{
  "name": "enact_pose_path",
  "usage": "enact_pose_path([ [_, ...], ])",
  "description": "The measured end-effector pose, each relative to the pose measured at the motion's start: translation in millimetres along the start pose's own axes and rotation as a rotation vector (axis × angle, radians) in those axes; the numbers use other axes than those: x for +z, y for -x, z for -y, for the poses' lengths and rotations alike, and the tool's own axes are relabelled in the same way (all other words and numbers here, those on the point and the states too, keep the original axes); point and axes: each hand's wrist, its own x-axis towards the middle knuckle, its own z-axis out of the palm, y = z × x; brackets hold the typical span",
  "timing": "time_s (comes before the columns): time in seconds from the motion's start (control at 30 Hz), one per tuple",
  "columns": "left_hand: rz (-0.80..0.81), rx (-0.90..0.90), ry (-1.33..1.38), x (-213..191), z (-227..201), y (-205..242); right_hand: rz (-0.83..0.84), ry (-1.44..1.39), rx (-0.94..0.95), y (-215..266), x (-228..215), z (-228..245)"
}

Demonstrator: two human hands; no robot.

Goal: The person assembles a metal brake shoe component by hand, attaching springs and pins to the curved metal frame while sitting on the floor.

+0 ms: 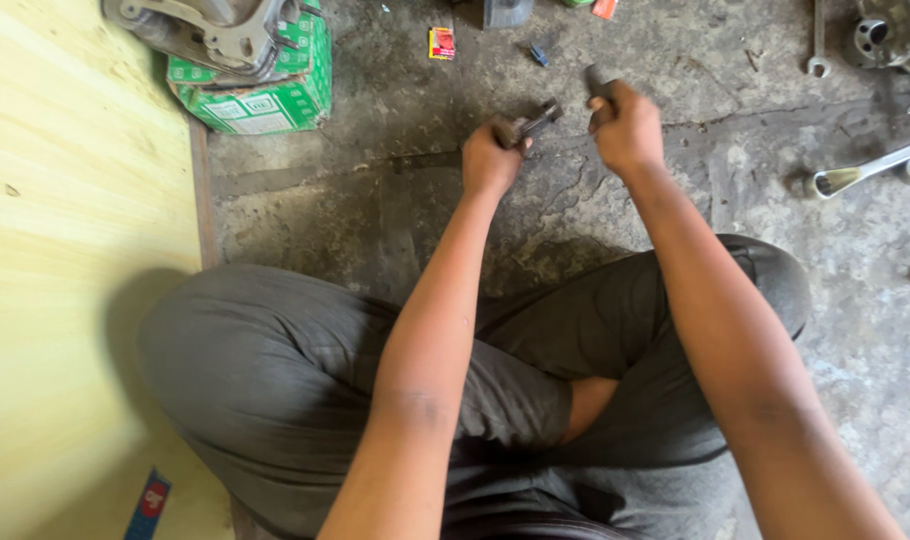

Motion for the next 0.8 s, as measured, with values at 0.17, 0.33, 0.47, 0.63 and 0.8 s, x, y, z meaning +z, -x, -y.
enact_pose_path([
  [0.17, 0.027, -0.153, -0.079, 7, 12, -7, 0.136, 0.28, 0.014, -5, 22, 2],
  [0.33, 0.028, -0.204, -0.191, -7, -17, 2, 0.122, 0.314, 0.143, -16, 34, 7],
  [0.47, 0.03, -0.069, -0.307, -14, -44, 4, 0.002, 0.424, -0.058, -18, 39, 6],
  [0.63, 0.014, 0.024, -0.402, -10, -64, 6, -0.108, 0.403, -0.078, -25, 45, 5],
  [0.8, -0.007, 0.088, -0.32, -16, -59, 8, -0.066, 0.32, 0.05, -17, 59, 0],
])
